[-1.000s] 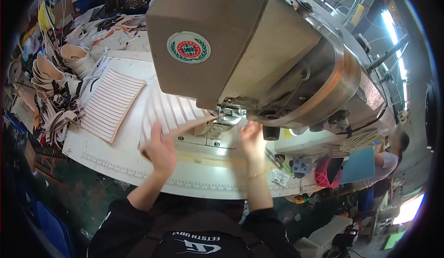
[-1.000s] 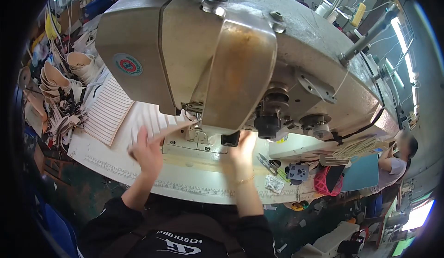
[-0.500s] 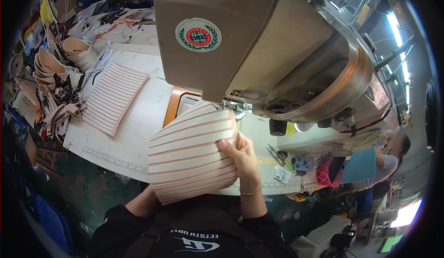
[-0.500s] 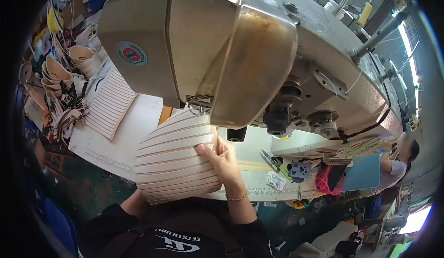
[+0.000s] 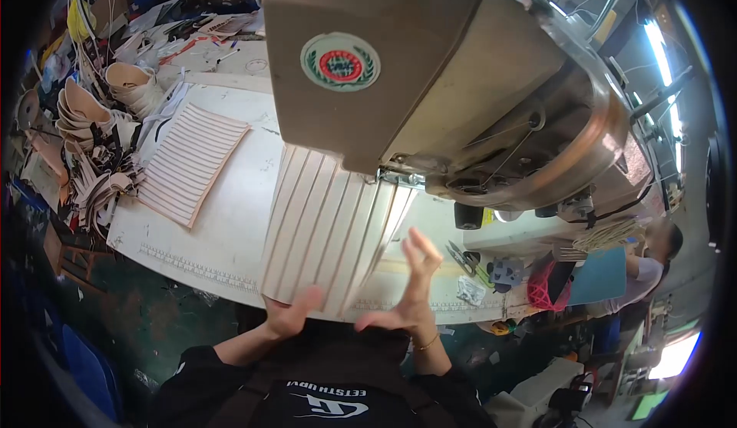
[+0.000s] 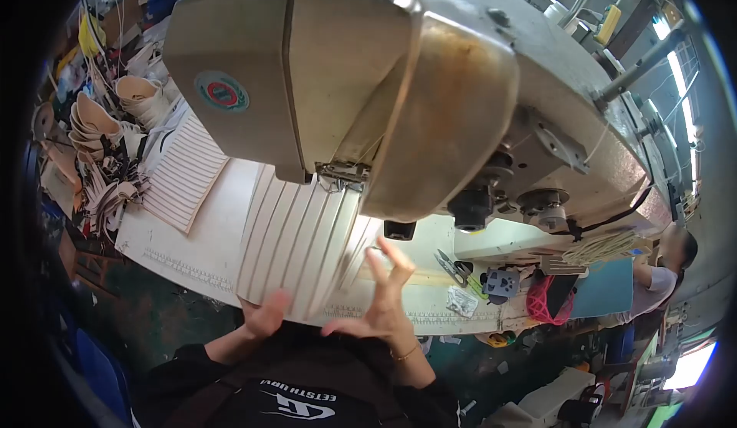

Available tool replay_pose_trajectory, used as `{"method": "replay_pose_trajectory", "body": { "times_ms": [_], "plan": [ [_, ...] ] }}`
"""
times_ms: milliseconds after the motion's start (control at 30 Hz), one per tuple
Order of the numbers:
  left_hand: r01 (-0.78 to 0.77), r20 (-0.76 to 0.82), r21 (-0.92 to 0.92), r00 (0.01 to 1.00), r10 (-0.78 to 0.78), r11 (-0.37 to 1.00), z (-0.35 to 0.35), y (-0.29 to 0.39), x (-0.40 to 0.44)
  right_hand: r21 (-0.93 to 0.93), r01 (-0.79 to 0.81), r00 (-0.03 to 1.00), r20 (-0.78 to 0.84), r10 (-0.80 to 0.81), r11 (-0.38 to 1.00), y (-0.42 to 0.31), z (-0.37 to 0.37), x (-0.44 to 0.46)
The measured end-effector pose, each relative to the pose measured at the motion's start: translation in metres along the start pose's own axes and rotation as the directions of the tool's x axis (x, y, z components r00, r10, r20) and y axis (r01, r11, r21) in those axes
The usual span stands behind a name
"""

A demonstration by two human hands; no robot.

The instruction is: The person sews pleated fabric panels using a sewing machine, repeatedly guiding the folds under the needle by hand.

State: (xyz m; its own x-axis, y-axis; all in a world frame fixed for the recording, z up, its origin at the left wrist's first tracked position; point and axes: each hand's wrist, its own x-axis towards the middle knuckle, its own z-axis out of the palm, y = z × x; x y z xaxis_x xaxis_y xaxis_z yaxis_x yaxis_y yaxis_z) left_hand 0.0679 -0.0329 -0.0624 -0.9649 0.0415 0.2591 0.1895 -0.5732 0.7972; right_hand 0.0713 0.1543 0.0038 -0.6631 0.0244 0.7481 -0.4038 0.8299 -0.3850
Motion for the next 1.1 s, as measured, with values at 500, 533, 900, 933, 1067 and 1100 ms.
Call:
{"method": "replay_pose_trajectory", "body": {
  "times_ms": [500, 533, 900, 933, 1067, 1100],
  "plan": [
    [-0.04, 0.116, 0.339, 0.993, 0.0, 0.94, 0.045, 0.018, 0.034, -0.129, -0.044, 0.965, -0.262, 0.008, 0.991, 0.03, 0.012, -0.041],
    [-0.017, 0.093, 0.327, 0.996, -0.014, 0.945, 0.046, 0.019, 0.038, -0.117, -0.042, 0.961, -0.278, 0.008, 0.992, 0.032, 0.012, -0.038],
    [0.199, -0.037, 0.17, 0.98, -0.195, 0.965, 0.066, 0.028, 0.082, -0.096, 0.0, 0.923, -0.383, -0.037, 0.995, 0.05, 0.023, 0.005],
    [0.2, -0.022, 0.206, 0.98, -0.2, 0.958, 0.064, 0.026, 0.086, -0.059, -0.017, 0.916, -0.401, -0.009, 0.998, 0.053, 0.026, 0.006],
    [0.195, 0.02, 0.311, 0.977, -0.211, 0.93, 0.059, 0.018, 0.102, 0.055, -0.057, 0.89, -0.449, 0.076, 0.997, 0.067, 0.035, 0.011],
    [0.206, -0.004, 0.314, 0.977, -0.215, 0.927, 0.061, 0.017, 0.106, 0.041, -0.06, 0.893, -0.444, 0.072, 0.997, 0.07, 0.036, 0.014]
  ]
}}
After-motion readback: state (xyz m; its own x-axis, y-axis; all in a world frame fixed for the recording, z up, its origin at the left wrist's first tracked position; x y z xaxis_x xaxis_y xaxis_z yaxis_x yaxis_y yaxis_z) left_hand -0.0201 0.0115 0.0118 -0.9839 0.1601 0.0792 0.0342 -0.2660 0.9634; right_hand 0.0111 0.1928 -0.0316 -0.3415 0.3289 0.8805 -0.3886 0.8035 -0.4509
